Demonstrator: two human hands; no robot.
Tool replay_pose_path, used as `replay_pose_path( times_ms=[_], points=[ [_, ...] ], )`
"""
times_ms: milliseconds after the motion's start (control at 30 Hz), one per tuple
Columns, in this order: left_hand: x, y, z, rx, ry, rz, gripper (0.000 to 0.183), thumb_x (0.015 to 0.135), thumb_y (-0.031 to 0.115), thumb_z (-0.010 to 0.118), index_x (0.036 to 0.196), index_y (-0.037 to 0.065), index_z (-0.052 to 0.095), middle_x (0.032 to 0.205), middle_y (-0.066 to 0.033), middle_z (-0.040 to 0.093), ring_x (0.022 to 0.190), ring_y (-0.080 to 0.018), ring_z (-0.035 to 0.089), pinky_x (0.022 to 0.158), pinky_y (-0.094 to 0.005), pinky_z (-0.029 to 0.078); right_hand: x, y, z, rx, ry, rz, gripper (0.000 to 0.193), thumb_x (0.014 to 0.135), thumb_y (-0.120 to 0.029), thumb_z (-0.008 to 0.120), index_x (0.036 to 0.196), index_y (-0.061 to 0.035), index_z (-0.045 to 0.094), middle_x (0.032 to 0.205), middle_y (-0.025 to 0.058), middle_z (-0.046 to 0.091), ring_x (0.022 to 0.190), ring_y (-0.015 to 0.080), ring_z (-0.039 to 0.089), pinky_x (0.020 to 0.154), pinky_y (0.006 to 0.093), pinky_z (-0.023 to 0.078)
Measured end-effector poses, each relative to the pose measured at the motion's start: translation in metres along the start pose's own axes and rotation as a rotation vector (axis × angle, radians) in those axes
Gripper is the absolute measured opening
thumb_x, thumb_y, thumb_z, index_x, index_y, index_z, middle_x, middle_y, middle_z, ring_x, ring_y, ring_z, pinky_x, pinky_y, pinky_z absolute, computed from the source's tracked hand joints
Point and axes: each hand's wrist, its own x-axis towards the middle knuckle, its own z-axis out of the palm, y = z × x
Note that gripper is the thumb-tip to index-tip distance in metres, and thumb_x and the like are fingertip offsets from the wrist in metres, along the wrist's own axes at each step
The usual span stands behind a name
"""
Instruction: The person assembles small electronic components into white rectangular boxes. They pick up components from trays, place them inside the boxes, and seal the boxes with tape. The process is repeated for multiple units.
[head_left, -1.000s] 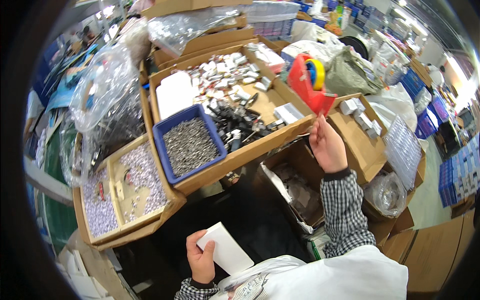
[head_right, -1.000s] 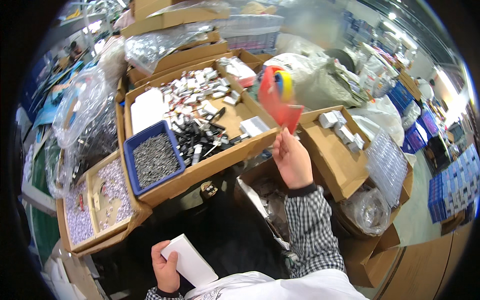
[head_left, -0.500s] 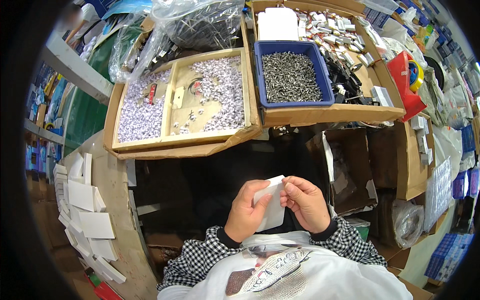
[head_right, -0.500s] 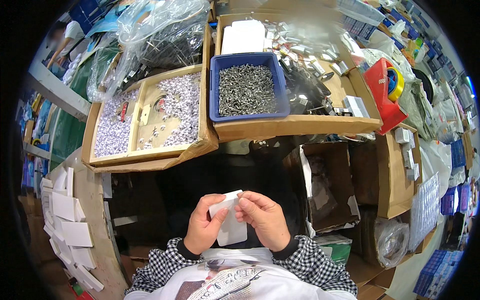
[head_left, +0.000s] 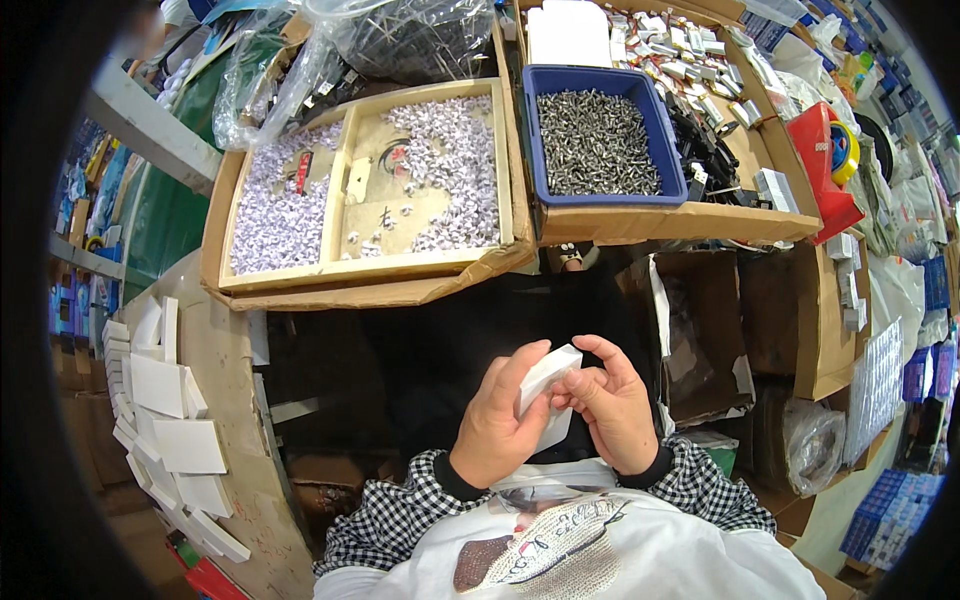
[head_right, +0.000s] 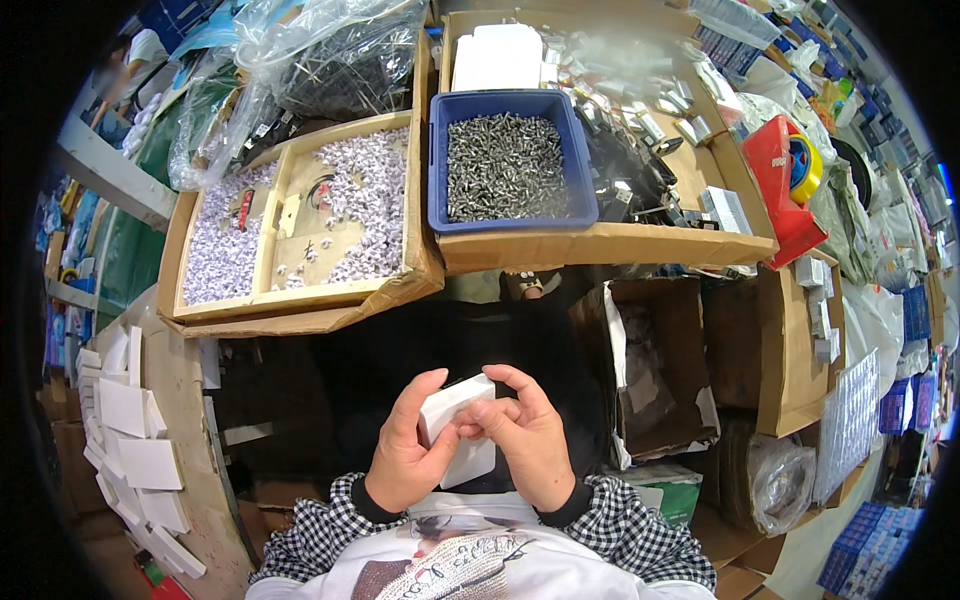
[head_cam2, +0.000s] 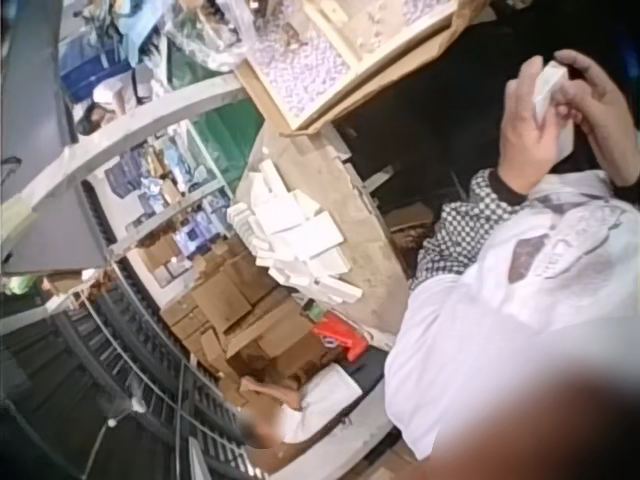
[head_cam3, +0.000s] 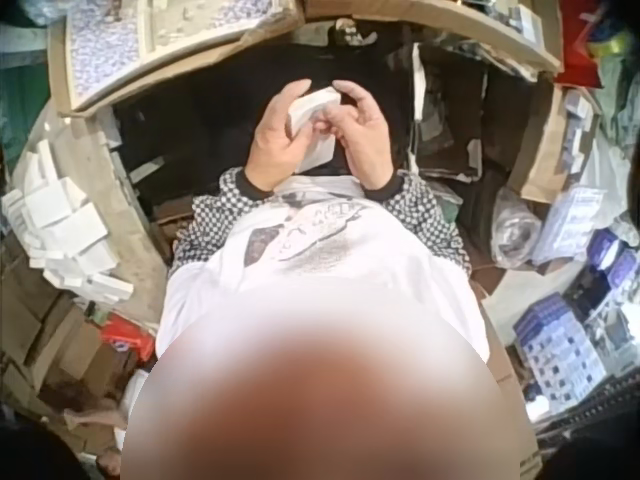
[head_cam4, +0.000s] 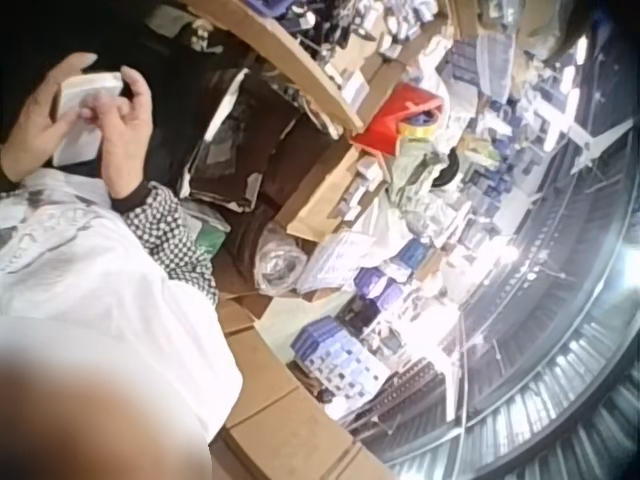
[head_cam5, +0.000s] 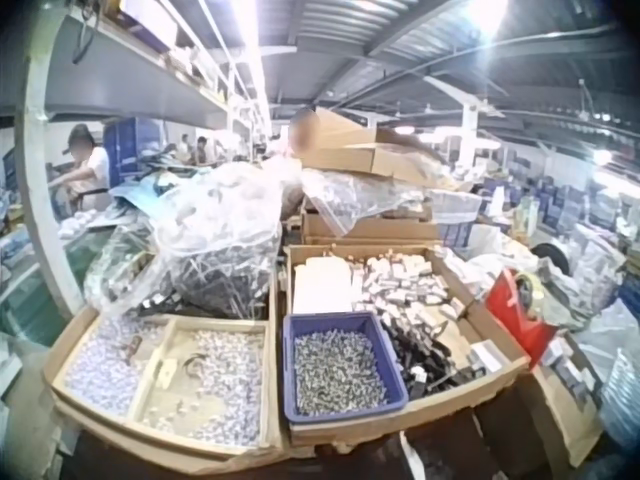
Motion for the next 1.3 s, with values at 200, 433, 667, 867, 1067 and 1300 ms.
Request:
replay_pose_path(
  times_ms=[200,433,667,867,1067,1300],
  points=[
    [0.005,0.002,-0.005,0.083,-0.104,-0.001,0.047,0.079,-0.004,0.06,0.123,0.01,0.054,0.1,-0.0131,0.056,0.085,-0.0266,0.059,0.073,-0.0327,0.05,0.002,-0.003,0.002,-0.054,0.011,0.059,0.044,0.092,-0.008,0.061,0.129,0.0013,0.04,0.09,0.0125,0.069,0.08,0.0134,0.064,0.075,0.0258,0.051],
    [0.003,-0.001,-0.004,-0.023,-0.085,-0.026,0.038,0.08,-0.003,0.06,0.116,0.008,0.056,0.099,-0.0134,0.056,0.084,-0.0239,0.059,0.071,-0.031,0.049,0.006,-0.018,-0.008,-0.396,-0.017,0.172,0.053,0.087,-0.022,0.07,0.131,-0.0026,0.048,0.068,0.004,0.064,0.047,0.0052,0.051,0.042,0.0185,0.039],
    [0.004,-0.015,0.004,-0.122,0.083,-0.168,0.02,0.083,0.009,0.07,0.1,0.004,0.06,0.094,-0.0085,0.059,0.082,-0.0192,0.059,0.073,-0.028,0.048,-0.001,0.006,-0.02,-1.215,-0.111,-0.121,0.046,0.08,-0.032,0.076,0.115,-0.005,0.064,0.071,0.0033,0.063,0.055,0.0112,0.054,0.052,0.0248,0.045],
    [0.02,-0.017,-0.009,-0.131,-0.1,-0.306,0.053,0.076,0.013,0.078,0.121,0.004,0.052,0.113,-0.0119,0.056,0.102,-0.0213,0.057,0.087,-0.0305,0.048,0.01,0.0,-0.025,-0.96,-0.176,-0.155,0.045,0.086,-0.029,0.069,0.123,-0.0056,0.059,0.089,0.0128,0.067,0.07,0.0194,0.062,0.067,0.0293,0.051],
    [0.045,-0.001,-0.025,0.577,-0.466,0.514,0.105,0.057,0.051,0.082,0.141,0.01,0.035,0.145,-0.018,0.035,0.134,-0.0388,0.034,0.107,-0.0553,0.028,0.044,-0.041,-0.054,-1.068,-0.354,0.126,0.056,0.084,-0.036,0.069,0.13,-0.0088,0.051,0.087,0.0158,0.068,0.075,0.0228,0.068,0.069,0.0311,0.053],
    [0.047,0.007,0.0,0.582,-0.663,0.437,0.091,0.061,0.041,0.082,0.135,0.007,0.041,0.128,-0.0192,0.049,0.109,-0.0352,0.052,0.09,-0.0447,0.042,0.041,-0.107,-0.045,-1.342,-0.662,-0.017,0.034,0.091,-0.028,0.061,0.113,-0.0019,0.062,0.093,0.0134,0.07,0.083,0.0222,0.068,0.075,0.0314,0.053]
  ],
)
